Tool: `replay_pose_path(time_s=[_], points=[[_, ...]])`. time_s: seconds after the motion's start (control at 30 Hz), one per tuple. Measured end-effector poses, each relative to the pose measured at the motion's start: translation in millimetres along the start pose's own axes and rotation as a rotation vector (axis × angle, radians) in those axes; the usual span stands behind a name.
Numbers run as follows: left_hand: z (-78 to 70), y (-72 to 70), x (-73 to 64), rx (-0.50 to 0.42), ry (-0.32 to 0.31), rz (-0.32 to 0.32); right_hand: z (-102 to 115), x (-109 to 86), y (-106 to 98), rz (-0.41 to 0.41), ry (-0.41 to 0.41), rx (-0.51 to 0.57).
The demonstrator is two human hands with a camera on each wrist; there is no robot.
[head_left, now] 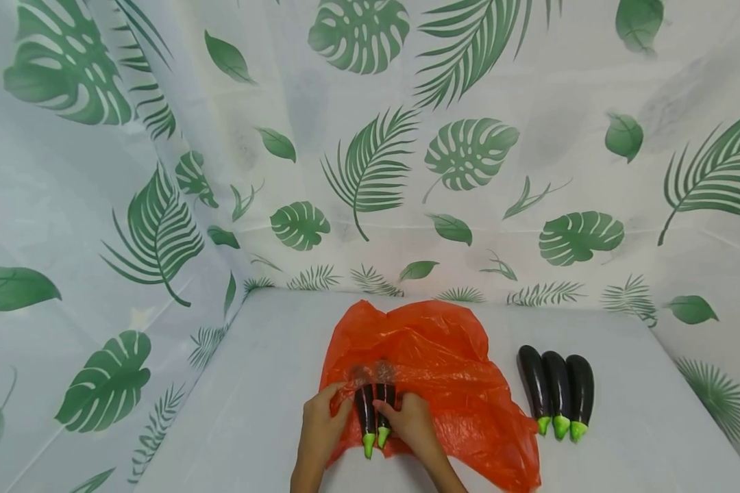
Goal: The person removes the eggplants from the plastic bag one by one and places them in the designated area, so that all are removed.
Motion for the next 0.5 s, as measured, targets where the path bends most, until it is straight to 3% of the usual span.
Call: replay_pose_path(time_s=[0.23,0.5], points=[[-0.9,0.1,2.1,-0.013,0.004,-0.009,-1.3,3.2,2.0,-0.051,-0.01,-0.043],[1.0,0.5,0.5,-0.02,-0.024,0.015,-4.7,3.0,3.0,-0.022,0.021,-0.035]])
Point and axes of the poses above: each hand's wrist, its own x-axis towards the middle knuckle, its own y-axis out of the palm, z = x × y, the point moved 3 cm from there along x, towards the middle knuckle, and after that the axes turned 11 degrees about -z, right-handed, at the moved point
